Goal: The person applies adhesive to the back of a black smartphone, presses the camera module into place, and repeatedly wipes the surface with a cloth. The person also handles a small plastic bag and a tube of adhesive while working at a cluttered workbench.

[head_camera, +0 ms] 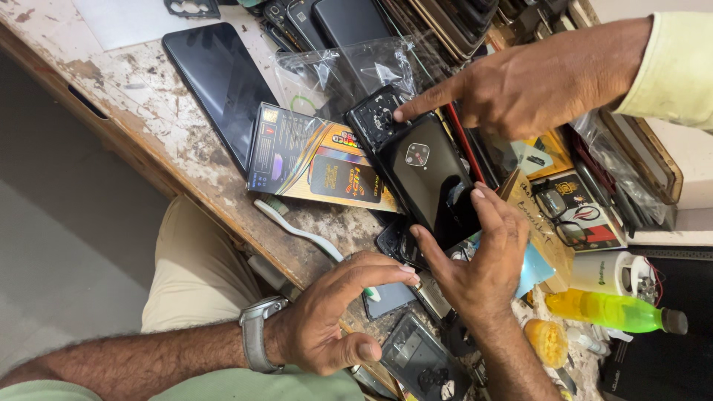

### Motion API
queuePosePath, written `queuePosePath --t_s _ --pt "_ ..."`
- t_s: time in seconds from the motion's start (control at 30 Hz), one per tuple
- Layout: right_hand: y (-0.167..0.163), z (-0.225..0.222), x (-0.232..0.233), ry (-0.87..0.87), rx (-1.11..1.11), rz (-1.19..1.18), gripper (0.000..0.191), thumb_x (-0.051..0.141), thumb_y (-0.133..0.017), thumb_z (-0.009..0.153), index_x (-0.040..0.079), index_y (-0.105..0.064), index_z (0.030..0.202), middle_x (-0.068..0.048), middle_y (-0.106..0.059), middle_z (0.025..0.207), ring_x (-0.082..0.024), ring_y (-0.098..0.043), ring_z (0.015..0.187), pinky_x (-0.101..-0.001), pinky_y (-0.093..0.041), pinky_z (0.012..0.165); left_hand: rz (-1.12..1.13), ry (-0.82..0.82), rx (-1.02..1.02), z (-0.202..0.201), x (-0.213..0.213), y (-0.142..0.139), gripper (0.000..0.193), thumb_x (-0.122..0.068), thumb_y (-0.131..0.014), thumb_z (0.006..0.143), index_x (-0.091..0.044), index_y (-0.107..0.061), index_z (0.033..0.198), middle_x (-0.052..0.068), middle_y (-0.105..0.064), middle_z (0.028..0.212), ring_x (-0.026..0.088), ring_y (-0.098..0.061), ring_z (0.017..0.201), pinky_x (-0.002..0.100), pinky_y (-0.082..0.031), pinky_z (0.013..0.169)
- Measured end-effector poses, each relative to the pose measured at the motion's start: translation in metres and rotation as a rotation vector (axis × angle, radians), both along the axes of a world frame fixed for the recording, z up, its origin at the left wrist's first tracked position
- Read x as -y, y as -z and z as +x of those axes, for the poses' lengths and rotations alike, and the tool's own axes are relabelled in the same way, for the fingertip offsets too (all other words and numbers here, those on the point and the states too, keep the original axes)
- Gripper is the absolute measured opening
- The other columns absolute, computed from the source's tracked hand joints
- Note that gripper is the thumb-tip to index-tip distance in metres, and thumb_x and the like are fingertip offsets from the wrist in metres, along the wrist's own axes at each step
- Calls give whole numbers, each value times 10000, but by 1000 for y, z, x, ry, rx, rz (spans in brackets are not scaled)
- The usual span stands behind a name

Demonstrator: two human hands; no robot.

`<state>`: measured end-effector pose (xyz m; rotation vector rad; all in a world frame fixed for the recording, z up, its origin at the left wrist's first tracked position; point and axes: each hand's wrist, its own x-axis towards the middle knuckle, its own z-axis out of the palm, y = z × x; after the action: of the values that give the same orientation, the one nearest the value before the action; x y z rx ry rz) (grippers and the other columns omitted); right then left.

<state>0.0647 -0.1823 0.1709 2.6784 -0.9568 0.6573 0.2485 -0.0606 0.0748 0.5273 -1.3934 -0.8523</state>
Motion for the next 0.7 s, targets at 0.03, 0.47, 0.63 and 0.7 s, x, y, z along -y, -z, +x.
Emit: queuePosePath --t_s 0.03,0.47,0.63,0.7 --pt "0 0 -1 -3 -4 -8 877 224 -959 769 18 -409 1422 -216 -583 1369 -381 -561 1228 -500 -449 1061 -2 -3 2 0 0 0 760 -610 -488 1122 12 -427 1553 185 -588 1457 314 -577 1408 462 -453 1236" --pt "-11 -8 -21 -13 21 -10 878 201 -958 769 24 -405 1428 -215 -583 1362 -374 -573 1224 -497 -454 1053 3 -15 8 -4 -12 -7 715 -583 -498 1119 4 -451 1524 176 -582 1488 301 -586 1379 435 -468 1217" --pt "-27 -24 -68 12 106 25 851 190 -952 766 19 -434 1418 -204 -581 1340 -362 -573 1228 -468 -474 1061 -2 -102 3 -15 -31 -15 575 -489 -518 1124 -11 -518 1443 152 -622 1439 309 -602 1404 436 -472 1224" --pt "-33 -32 -96 40 151 61 833 190 -946 775 15 -442 1415 -198 -578 1353 -344 -574 1269 -444 -480 1092 18 -124 -7 -20 -40 -19 508 -436 -547 1125 -29 -526 1429 128 -626 1393 273 -606 1364 417 -464 1200"
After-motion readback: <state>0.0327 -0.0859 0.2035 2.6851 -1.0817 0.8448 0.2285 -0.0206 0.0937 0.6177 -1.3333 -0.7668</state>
